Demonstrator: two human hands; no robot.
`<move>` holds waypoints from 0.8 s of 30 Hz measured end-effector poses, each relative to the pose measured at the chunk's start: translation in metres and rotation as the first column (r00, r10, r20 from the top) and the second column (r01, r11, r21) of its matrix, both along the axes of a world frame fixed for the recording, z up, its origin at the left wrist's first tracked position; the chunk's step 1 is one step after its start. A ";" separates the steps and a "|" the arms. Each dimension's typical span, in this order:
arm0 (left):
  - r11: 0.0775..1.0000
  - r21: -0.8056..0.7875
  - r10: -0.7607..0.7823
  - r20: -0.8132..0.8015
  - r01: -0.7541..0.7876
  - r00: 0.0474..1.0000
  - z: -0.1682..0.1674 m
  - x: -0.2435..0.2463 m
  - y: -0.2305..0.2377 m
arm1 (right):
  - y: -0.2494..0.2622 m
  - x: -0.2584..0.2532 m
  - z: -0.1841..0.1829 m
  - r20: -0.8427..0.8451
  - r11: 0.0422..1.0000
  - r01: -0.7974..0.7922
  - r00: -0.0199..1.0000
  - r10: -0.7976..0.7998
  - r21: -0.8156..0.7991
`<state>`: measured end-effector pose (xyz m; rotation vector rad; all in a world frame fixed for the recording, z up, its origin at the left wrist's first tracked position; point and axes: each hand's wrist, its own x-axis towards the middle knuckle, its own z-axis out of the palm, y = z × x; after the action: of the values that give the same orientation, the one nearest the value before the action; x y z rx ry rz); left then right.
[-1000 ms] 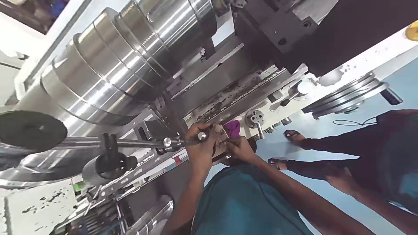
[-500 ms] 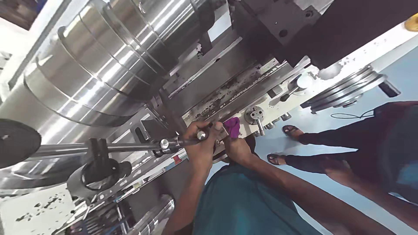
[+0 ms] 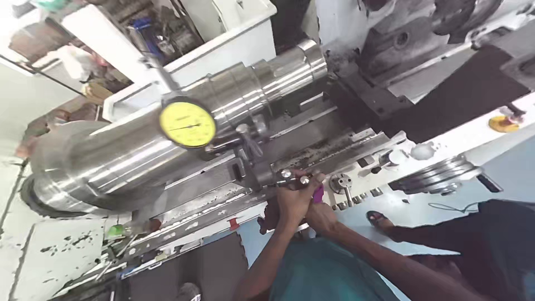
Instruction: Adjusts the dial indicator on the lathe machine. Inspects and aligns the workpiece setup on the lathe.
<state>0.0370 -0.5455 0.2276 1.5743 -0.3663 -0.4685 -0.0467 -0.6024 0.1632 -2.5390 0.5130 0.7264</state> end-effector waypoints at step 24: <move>0.594 -0.803 -0.217 -0.099 0.051 0.971 0.030 0.023 0.014 | -0.094 0.074 0.140 -0.008 0.940 -0.242 0.968 0.251 0.240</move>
<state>0.0604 -0.5317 0.2574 0.6031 -0.4687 -0.4709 0.0272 -0.6965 0.3036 -2.3894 0.1083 0.8709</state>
